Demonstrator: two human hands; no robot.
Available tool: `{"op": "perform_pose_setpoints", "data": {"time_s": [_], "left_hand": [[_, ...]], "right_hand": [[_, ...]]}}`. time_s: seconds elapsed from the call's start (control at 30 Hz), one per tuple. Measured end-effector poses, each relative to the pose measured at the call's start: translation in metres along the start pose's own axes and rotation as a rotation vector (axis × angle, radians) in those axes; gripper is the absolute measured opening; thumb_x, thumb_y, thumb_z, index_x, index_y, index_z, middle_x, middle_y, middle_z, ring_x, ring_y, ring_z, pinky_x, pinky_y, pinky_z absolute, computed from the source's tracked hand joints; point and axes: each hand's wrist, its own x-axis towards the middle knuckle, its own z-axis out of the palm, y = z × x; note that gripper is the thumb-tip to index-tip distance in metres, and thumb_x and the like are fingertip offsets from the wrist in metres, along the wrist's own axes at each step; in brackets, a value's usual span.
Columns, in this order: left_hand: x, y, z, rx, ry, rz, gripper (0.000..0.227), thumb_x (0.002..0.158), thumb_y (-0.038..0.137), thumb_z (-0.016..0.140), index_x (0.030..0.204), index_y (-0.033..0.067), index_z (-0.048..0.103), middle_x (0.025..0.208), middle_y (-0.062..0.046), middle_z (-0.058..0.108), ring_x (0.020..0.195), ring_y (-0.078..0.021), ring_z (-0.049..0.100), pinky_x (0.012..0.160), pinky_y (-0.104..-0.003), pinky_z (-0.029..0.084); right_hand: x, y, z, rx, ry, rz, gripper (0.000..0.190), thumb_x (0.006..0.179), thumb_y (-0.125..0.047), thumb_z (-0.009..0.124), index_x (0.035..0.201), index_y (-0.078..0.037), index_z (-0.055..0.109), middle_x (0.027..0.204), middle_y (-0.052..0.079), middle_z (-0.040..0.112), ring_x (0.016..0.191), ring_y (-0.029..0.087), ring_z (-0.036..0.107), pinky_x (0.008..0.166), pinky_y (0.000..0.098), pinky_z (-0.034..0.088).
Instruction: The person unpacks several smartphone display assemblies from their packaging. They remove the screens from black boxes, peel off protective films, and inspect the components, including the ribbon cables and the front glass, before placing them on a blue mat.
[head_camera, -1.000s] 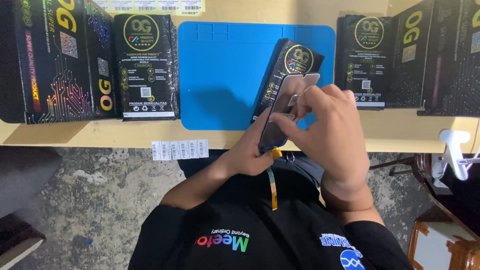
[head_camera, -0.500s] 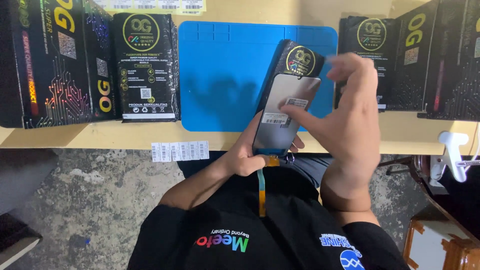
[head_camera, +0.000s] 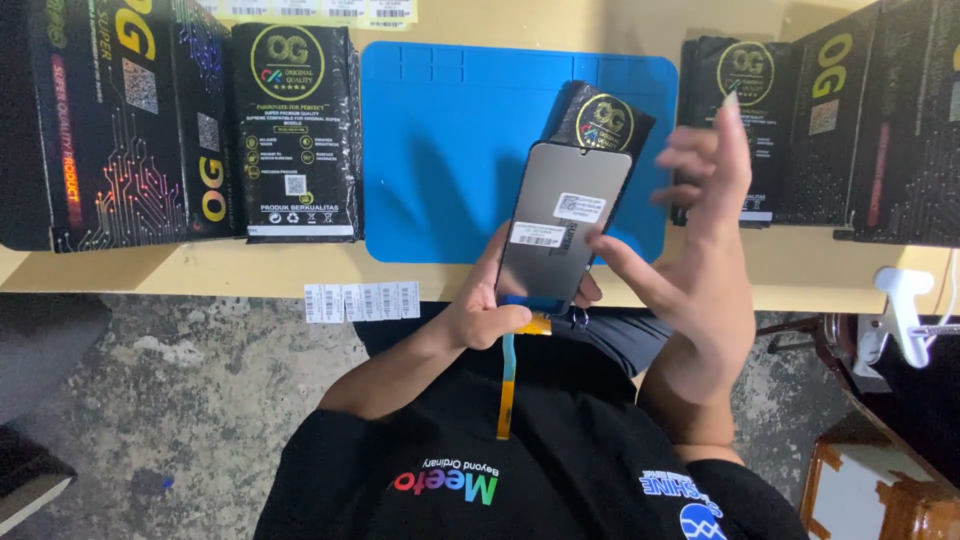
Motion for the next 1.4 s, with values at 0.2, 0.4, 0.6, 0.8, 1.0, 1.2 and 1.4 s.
{"op": "perform_pose_setpoints", "data": {"time_s": [0.2,0.4,0.6,0.8,1.0,1.2,1.4], "left_hand": [[0.006,-0.017,0.011,0.112,0.217,0.169,0.095,0.085,0.007,0.067,0.166,0.0185,0.020,0.143,-0.019,0.060,0.125,-0.0293,0.065,0.112,-0.048,0.051],[0.014,-0.020,0.001,0.014,0.167,0.162,0.088,0.087,0.009,0.060,0.162,0.0118,0.016,0.128,-0.034,0.064,0.116,-0.0410,0.070,0.107,-0.051,0.055],[0.012,-0.027,-0.006,-0.155,0.200,0.111,0.083,0.092,0.023,0.064,0.160,0.0123,0.017,0.126,-0.041,0.061,0.116,-0.0426,0.068,0.103,-0.049,0.057],[0.011,-0.026,-0.004,-0.239,0.222,0.096,0.083,0.094,0.030,0.064,0.160,0.0123,0.018,0.131,-0.040,0.058,0.119,-0.0417,0.066,0.094,-0.050,0.061],[0.011,-0.019,0.004,-0.039,0.234,0.087,0.093,0.084,-0.009,0.049,0.164,0.0138,0.007,0.136,-0.040,0.056,0.127,-0.0450,0.062,0.099,-0.054,0.057],[0.023,-0.019,0.024,0.378,0.292,0.119,0.087,0.086,-0.013,0.042,0.164,0.0025,0.006,0.135,-0.032,0.060,0.117,-0.0345,0.065,0.097,-0.050,0.058],[0.042,-0.017,0.025,1.165,0.163,0.348,0.077,0.088,-0.003,0.037,0.164,-0.0019,0.019,0.160,-0.028,0.029,0.142,-0.0443,0.041,0.123,-0.055,0.038]], "right_hand": [[-0.031,0.030,0.019,0.621,-0.409,0.026,0.027,0.070,-0.023,0.092,0.073,-0.012,0.067,0.060,0.002,0.066,0.050,0.016,0.062,0.050,0.0290,0.048],[-0.079,0.040,0.061,1.174,-0.606,-0.060,0.043,0.086,-0.041,0.084,0.085,-0.004,0.062,0.115,0.030,0.068,0.093,0.039,0.076,0.076,0.0467,0.058],[-0.058,0.025,0.068,1.381,-0.480,-0.192,0.046,0.094,-0.036,0.080,0.100,0.002,0.057,0.134,0.041,0.052,0.108,0.044,0.069,0.087,0.0462,0.054],[-0.050,0.032,0.062,1.255,-0.480,-0.181,0.042,0.097,-0.038,0.075,0.106,0.000,0.057,0.144,0.038,0.048,0.110,0.041,0.070,0.086,0.0440,0.053],[-0.053,0.038,0.056,1.181,-0.395,-0.149,0.031,0.097,-0.023,0.071,0.105,0.003,0.055,0.138,0.040,0.052,0.103,0.040,0.072,0.078,0.0413,0.055],[-0.064,0.049,0.053,0.934,-0.148,-0.134,0.053,0.091,-0.007,0.068,0.131,0.015,0.042,0.129,0.039,0.056,0.094,0.041,0.071,0.079,0.0471,0.054],[-0.070,0.040,0.055,0.752,0.045,-0.136,0.063,0.094,-0.016,0.070,0.141,0.015,0.044,0.124,0.028,0.055,0.108,0.039,0.067,0.095,0.0545,0.053]]}}
